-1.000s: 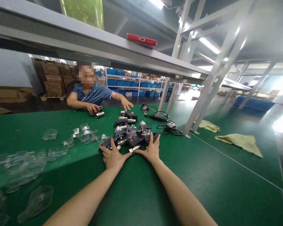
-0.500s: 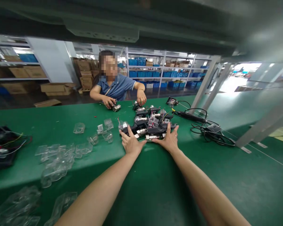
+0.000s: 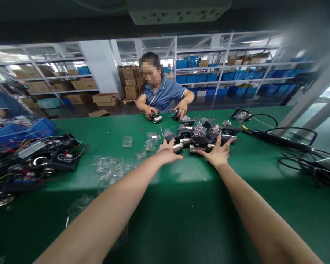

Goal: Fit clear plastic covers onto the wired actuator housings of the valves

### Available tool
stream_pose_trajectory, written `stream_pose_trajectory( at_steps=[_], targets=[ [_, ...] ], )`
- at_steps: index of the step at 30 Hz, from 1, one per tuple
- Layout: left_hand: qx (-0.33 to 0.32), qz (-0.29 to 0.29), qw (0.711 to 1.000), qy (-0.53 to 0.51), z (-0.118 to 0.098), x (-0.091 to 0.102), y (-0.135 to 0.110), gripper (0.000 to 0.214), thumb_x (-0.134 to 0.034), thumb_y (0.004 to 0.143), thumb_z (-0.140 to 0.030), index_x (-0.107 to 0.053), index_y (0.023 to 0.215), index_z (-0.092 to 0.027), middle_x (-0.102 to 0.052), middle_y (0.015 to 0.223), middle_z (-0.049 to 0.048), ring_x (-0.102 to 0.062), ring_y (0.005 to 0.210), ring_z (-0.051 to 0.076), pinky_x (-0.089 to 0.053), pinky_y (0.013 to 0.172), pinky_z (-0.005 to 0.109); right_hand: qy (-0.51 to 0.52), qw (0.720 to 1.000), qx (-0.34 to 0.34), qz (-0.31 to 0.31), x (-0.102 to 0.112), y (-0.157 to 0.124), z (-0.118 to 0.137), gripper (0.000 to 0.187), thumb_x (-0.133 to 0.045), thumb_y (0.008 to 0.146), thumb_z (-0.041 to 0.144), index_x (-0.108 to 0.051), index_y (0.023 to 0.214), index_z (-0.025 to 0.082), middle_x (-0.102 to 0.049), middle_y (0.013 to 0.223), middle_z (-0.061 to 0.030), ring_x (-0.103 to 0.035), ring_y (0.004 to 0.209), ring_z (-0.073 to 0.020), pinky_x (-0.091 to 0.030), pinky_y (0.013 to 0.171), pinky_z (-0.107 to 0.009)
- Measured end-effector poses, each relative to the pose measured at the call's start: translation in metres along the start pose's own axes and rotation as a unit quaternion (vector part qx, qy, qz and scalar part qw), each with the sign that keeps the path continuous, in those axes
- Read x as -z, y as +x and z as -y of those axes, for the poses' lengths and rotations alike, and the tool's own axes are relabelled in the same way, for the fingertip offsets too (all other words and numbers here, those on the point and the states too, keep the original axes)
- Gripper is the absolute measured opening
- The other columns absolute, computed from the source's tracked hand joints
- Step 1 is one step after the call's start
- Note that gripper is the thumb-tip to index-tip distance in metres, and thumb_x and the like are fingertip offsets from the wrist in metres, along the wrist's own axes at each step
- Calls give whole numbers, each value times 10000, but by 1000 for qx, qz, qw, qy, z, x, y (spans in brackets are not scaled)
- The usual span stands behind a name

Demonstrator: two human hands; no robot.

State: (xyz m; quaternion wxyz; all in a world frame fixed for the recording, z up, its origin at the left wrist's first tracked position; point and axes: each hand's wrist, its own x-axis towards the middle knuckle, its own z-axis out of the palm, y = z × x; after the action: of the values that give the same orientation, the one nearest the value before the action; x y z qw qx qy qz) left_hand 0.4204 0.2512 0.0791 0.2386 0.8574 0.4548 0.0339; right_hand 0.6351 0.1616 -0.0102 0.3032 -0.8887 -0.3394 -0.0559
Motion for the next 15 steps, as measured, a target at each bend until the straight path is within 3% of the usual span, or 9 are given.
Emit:
stream_pose_trajectory(
  at_steps=[2, 3, 4, 6, 7, 8, 10, 13, 15],
  targets=[
    [-62, 21, 998, 6, 35, 33, -45, 761, -696, 691, -415, -392, 1375, -276, -389, 1467, 51, -336, 1344, 248, -281, 1089, 343, 20, 997, 52, -45, 5, -27, 16, 1040, -665, 659, 612, -209, 1430, 83, -46, 1480, -307, -137, 1336, -498, -199, 1013, -658],
    [-79, 18, 997, 17, 57, 45, -72, 685, -646, 737, -414, -415, 1363, -264, -417, 1449, 50, -332, 1344, 249, -250, 1106, 378, 44, 991, 106, -66, 6, -46, 27, 866, -591, 755, 565, -273, 1401, 84, -123, 1475, -283, -149, 1355, -441, -207, 1042, -616],
    [-84, -2, 995, 56, 80, 51, -100, 649, -570, 782, -462, -401, 1375, -260, -428, 1439, 61, -334, 1340, 274, -252, 1100, 448, 78, 979, 179, -53, 5, -66, 41, 705, -515, 826, 523, -333, 1366, 107, -213, 1455, -247, -195, 1360, -374, -238, 1063, -555],
    [-6, -35, 993, 113, 125, 46, -155, 761, -559, 728, -590, -376, 1394, -272, -348, 1484, 93, -241, 1371, 361, -224, 1067, 594, 135, 940, 306, 67, -6, -105, 73, 568, -468, 860, 494, -390, 1323, 175, -359, 1387, -177, -344, 1308, -283, -327, 1051, -457],
    [39, -61, 989, 132, 143, 35, -179, 872, -604, 661, -611, -334, 1416, -268, -242, 1527, 111, -164, 1387, 400, -182, 1050, 649, 140, 931, 315, 117, -15, -121, 90, 655, -532, 810, 531, -366, 1341, 185, -357, 1392, -172, -360, 1300, -290, -343, 1043, -452],
    [70, -71, 984, 146, 157, 22, -198, 971, -644, 605, -601, -276, 1439, -268, -142, 1553, 116, -96, 1392, 427, -151, 1029, 691, 131, 936, 293, 142, -26, -133, 109, 860, -633, 698, 597, -318, 1376, 173, -306, 1423, -193, -336, 1310, -333, -345, 1035, -478],
    [106, -83, 977, 163, 173, -8, -222, 1108, -701, 511, -571, -217, 1456, -255, -30, 1562, 125, -17, 1390, 450, -127, 997, 731, 101, 954, 231, 160, -49, -148, 145, 1151, -736, 523, 646, -223, 1430, 156, -167, 1483, -232, -272, 1331, -406, -305, 1043, -527],
    [98, -140, 968, 182, 178, -38, -225, 1180, -745, 442, -563, -233, 1455, -238, -17, 1560, 138, 43, 1388, 450, -120, 998, 726, 71, 962, 194, 180, -78, -156, 196, 1271, -750, 454, 669, -146, 1463, 186, -13, 1524, -213, -183, 1353, -455, -190, 1073, -574],
    [77, -185, 964, 176, 182, -42, -211, 1161, -735, 475, -578, -213, 1459, -250, -30, 1561, 139, 22, 1391, 447, -134, 1000, 721, 67, 955, 203, 205, -94, -160, 227, 1275, -750, 444, 671, -139, 1469, 221, 37, 1538, -178, -122, 1365, -465, -127, 1079, -593]
  ],
)
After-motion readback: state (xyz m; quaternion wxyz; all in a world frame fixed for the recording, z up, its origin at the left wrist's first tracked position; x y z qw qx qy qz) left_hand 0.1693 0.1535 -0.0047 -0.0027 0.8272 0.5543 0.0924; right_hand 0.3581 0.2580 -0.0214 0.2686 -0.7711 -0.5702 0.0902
